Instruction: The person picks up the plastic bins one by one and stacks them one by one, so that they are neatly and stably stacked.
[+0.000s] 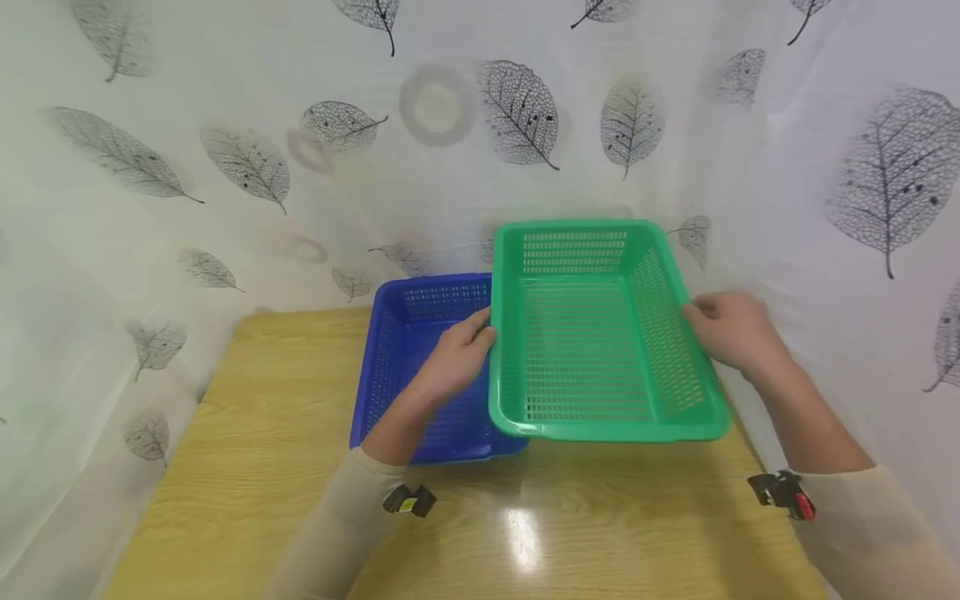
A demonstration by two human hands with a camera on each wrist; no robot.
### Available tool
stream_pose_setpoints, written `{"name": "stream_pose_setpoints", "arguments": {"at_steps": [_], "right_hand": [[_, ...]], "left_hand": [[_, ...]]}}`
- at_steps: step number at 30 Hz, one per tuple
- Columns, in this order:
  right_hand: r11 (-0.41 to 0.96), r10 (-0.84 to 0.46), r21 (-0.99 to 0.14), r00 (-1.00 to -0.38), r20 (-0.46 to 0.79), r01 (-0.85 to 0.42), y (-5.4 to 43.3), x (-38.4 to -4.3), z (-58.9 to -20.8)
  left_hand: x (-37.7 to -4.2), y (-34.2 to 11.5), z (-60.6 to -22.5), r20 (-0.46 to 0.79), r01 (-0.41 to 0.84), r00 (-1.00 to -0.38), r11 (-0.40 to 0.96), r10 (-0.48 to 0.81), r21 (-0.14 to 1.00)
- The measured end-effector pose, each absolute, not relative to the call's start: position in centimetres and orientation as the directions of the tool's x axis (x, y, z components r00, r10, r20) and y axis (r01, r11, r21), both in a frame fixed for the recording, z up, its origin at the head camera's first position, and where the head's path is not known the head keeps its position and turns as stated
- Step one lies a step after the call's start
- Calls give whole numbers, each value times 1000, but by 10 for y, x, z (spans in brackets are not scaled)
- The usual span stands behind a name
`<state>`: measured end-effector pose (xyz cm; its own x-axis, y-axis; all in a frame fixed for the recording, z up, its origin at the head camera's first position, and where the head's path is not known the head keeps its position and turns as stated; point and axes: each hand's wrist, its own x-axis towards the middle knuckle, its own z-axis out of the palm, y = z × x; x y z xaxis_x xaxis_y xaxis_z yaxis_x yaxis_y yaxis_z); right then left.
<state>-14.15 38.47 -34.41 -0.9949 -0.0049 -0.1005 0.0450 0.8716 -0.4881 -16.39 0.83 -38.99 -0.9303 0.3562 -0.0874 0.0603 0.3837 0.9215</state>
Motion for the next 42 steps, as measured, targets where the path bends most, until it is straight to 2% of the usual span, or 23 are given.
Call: {"name": "stream_pose_setpoints", "arguments": {"at_steps": [14,24,31,36,42], "right_hand": [[850,-75,-527,-992,-99,-12,344,-144,-342],[823,-105,-566,-992,-76,-44,309,-148,-346],[791,-148,-599,-989,12,-126,287,-152,-352],[817,-168,-547,-982,80,-185,275,-153,-355],[753,-193,-643,-981,-15,-138,265,-155,-359]], "left_hand": [[-164,-35,-387,-89,11,-958,343,274,939],[-163,-72,-391,-93,0,-970,388,223,922],[-163,-91,-396,-87,-10,-981,410,172,912],[-163,-103,-397,-89,-20,-984,401,153,916],[-160,-113,-398,-107,-47,-984,373,142,927]]}}
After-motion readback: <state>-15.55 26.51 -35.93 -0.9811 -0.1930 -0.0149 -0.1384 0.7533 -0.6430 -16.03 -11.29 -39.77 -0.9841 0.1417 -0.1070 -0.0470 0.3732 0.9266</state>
